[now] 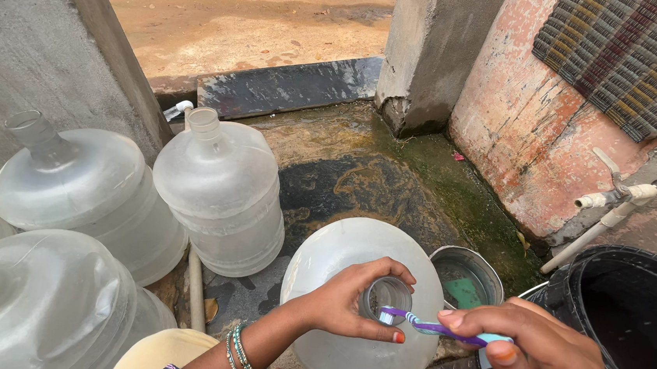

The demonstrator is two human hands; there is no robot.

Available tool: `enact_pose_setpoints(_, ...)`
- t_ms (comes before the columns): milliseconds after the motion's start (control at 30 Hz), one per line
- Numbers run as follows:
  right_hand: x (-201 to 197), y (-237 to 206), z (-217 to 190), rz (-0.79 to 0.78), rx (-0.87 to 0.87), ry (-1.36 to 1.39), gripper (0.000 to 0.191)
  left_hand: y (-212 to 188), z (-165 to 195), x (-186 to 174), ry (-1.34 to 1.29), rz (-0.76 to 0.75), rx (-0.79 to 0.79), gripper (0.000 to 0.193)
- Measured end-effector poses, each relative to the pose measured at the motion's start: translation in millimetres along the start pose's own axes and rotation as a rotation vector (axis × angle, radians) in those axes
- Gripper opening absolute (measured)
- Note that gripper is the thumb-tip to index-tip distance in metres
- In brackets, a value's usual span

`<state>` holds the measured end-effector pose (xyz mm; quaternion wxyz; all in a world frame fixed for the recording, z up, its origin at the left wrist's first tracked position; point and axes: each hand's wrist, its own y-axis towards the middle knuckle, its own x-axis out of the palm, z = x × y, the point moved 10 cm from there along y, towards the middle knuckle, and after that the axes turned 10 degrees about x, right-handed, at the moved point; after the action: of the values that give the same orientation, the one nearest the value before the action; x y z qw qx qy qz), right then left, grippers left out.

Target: The person cleans the opening of a large water dispenser using a toothbrush and a green scrubber. They scrub the rim and neck of the dispenser, then wipe the exterior with the scrubber.

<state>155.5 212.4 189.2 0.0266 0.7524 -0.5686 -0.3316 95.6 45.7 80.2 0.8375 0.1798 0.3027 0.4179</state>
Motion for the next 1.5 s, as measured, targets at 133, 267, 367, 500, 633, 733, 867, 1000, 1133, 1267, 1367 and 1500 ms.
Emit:
enact_pose_setpoints(133, 33.4, 9.2, 24.4, -0.064, 0.072, -0.103, 0.026, -0.2, 2.0, -1.6, 0.111, 0.037, -0.003, 0.065)
enact_pose_setpoints(267, 69.0, 32.2, 52.1, -0.127, 0.233, -0.051, 0.026, -2.2, 2.3, 1.0, 0.034, 0.063, -0.043, 0.065)
enact_pose_setpoints(367, 50.5, 30.0, 47.8, -0.075, 0.276, 0.009, 0.028, -2.9, -1.2, 2.8, 0.036, 0.066, -0.085, 0.065)
enact_pose_setpoints(500, 2.8, -2.7, 4.4, 0.004, 0.016, -0.021, 0.028, -3.3, -2.9, 3.7, 0.08, 0.056, -0.064, 0.062)
enact_pose_setpoints(633, 15.1, -4.4, 0.1, -0.032, -0.059, -0.095, 0.026, -3.3, -3.8, 4.0, 0.071, 0.066, -0.049, 0.063)
enact_pose_setpoints(733, 50.4, 27.5, 36.0, -0.086, 0.187, -0.054, 0.025, -4.6, -1.2, 7.9, 0.045, 0.06, -0.047, 0.063)
enact_pose_setpoints(867, 69.6, 41.2, 57.0, -0.141, 0.366, 0.028, 0.026, -4.1, 0.0, 10.0, 0.027, 0.051, -0.054, 0.057)
enact_pose_setpoints(1000, 28.5, 13.5, 14.8, -0.072, 0.087, 0.002, 0.026, -3.2, -6.5, 4.5, 0.03, 0.062, -0.081, 0.062)
enact_pose_setpoints(1133, 12.1, -6.9, -10.4, -0.034, -0.081, -0.083, 0.026, -2.3, -10.5, -0.9, 0.0, 0.072, -0.094, 0.061)
enact_pose_setpoints(1267, 49.5, 15.7, 31.4, -0.113, 0.152, -0.07, 0.027, -4.7, -11.0, 5.1, -0.077, 0.049, -0.134, 0.062)
enact_pose_setpoints(1367, 76.5, 34.7, 61.2, -0.179, 0.28, 0.007, 0.028, -2.5, -2.1, 12.5, -0.076, 0.018, -0.067, 0.058)
enact_pose_setpoints(1500, 54.7, 32.1, 55.0, -0.139, 0.334, 0.089, 0.031, -4.4, -5.7, 15.3, -0.015, -0.006, -0.088, 0.057)
